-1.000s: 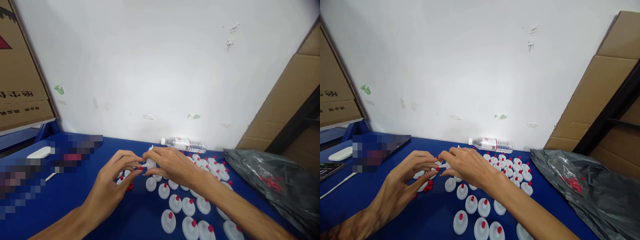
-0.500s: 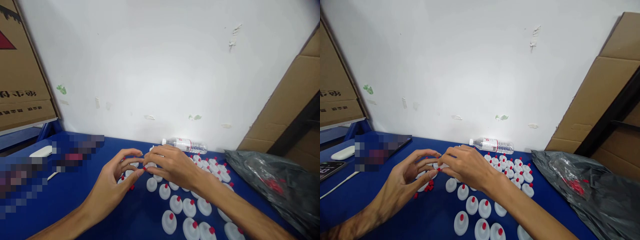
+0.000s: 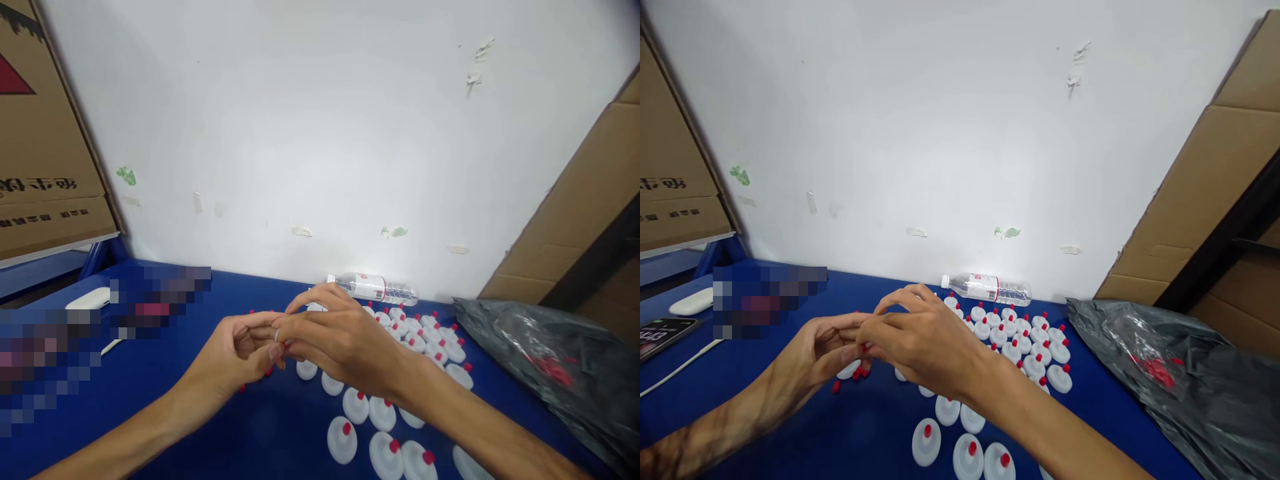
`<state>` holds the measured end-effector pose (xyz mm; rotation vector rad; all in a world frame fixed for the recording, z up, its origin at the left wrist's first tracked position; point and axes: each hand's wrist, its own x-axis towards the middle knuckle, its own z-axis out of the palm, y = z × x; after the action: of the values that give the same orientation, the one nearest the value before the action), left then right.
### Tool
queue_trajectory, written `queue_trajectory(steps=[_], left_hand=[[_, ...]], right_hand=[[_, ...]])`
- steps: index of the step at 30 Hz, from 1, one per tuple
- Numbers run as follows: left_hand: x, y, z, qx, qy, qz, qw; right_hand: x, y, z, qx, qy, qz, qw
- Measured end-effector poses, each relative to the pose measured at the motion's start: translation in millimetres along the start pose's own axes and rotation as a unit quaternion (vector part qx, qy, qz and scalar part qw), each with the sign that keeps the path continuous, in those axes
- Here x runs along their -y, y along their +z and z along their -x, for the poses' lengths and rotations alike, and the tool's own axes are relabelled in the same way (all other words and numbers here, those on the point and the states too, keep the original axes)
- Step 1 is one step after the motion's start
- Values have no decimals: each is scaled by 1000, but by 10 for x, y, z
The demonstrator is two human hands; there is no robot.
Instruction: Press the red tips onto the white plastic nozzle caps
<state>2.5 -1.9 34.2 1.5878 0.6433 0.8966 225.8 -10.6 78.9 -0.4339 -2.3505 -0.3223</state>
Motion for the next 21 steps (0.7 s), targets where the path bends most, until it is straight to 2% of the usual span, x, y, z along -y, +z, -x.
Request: queue_trajectory(steps=[2,4,5,7,9,11,16,21], left_hand=[[-46,21,-2,-4,0,-43,999],[-61,27,-3,-41,39,-169,984],[-52,21,-4,-70,72,-250,963],[-10,-2,-7,-112,146,-393,901],[43,-28,-8,-110,195,-477,850],[80,-38,-2,-84,217,-526,818],[68,13,43,-51,206,-604,768],[26,76,89,-14,156,-731,664]], right_hand=[[-7,-21,0,6,12,-6,1000],[-39,-42,8,15,46,-17,999],[-68,-53,17,26,80,-16,996],[-153,-77,46,55,163,1,985],[-268,-102,93,86,236,19,968],[-391,-118,156,113,278,19,954],[-579,-79,322,191,317,-13,929],[-580,-2,377,233,318,-37,918]])
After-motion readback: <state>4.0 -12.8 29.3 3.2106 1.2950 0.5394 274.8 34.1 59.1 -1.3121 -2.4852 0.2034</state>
